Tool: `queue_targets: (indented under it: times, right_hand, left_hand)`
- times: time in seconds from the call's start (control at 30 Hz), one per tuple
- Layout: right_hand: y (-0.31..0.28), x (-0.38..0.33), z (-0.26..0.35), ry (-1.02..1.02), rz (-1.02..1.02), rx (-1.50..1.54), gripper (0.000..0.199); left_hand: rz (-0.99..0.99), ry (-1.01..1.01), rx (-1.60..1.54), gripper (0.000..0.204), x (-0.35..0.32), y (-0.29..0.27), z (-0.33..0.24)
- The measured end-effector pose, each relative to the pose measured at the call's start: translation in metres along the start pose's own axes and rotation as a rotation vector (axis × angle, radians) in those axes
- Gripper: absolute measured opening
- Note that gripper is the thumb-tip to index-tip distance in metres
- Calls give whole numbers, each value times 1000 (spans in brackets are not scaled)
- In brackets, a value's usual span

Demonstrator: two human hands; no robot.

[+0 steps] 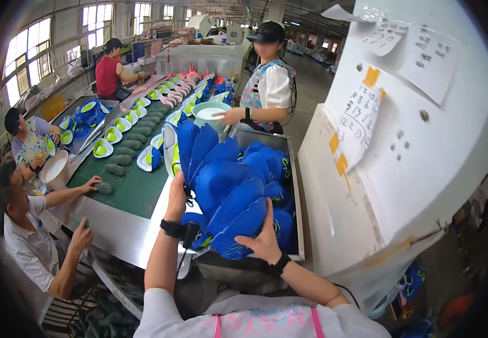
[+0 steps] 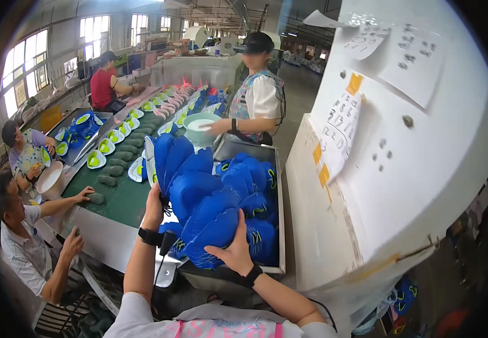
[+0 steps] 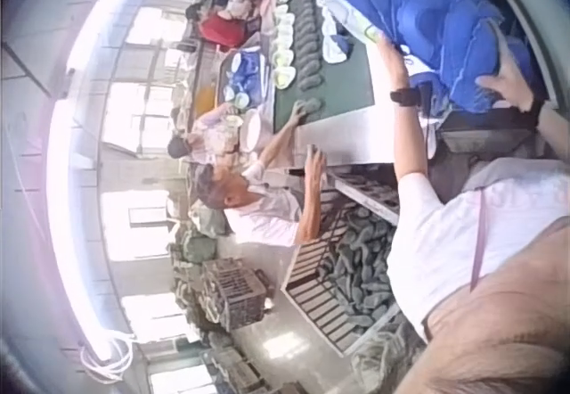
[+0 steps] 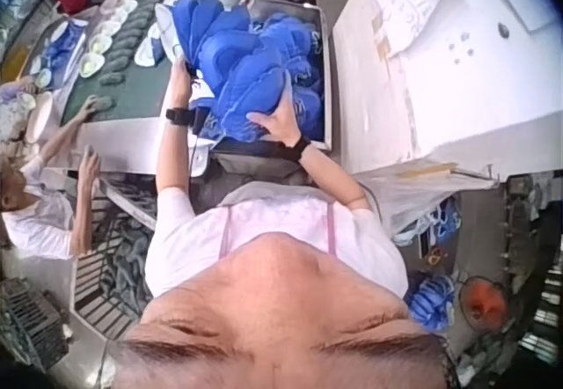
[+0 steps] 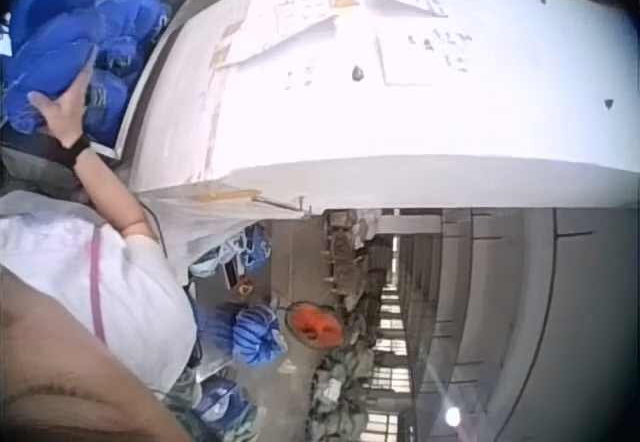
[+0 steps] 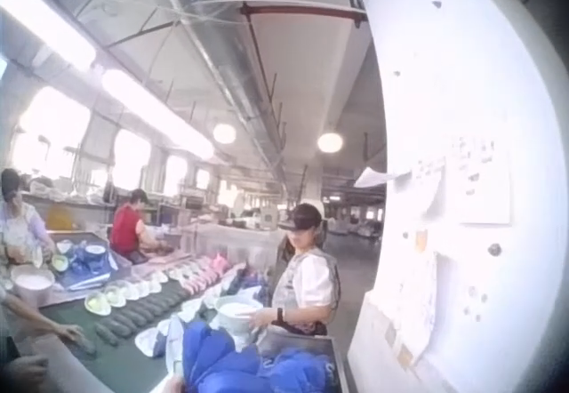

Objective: The worker retrieves bundles of blue shoe upper components from a large sack and sorts/arranges them at a quality control or preparation station in a shoe factory.

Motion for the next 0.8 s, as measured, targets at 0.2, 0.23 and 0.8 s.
queue_targets:
  times: [0.2, 0.23, 0.8]
  right_hand:
    - [60, 63, -56, 47, 114, 36, 115]
    - [68, 73, -61, 78, 144, 49, 115]
    - [130, 97, -183, 363, 510, -460, 92]
  left_hand:
    - [52, 5, 65, 30, 79, -29, 52]
    - [26, 20, 31, 30, 89, -39, 66]
    - [71, -246, 770, 36, 160, -99, 229]
Point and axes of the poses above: each hand's wrist, its own x-axis towards the middle knuckle, its own y-axis out of the palm, z = x × y, the point moved 10 cm from there along x, towards the middle knuckle, and after that the axes turned 8 degrees about -x, right-handed, at the moved point
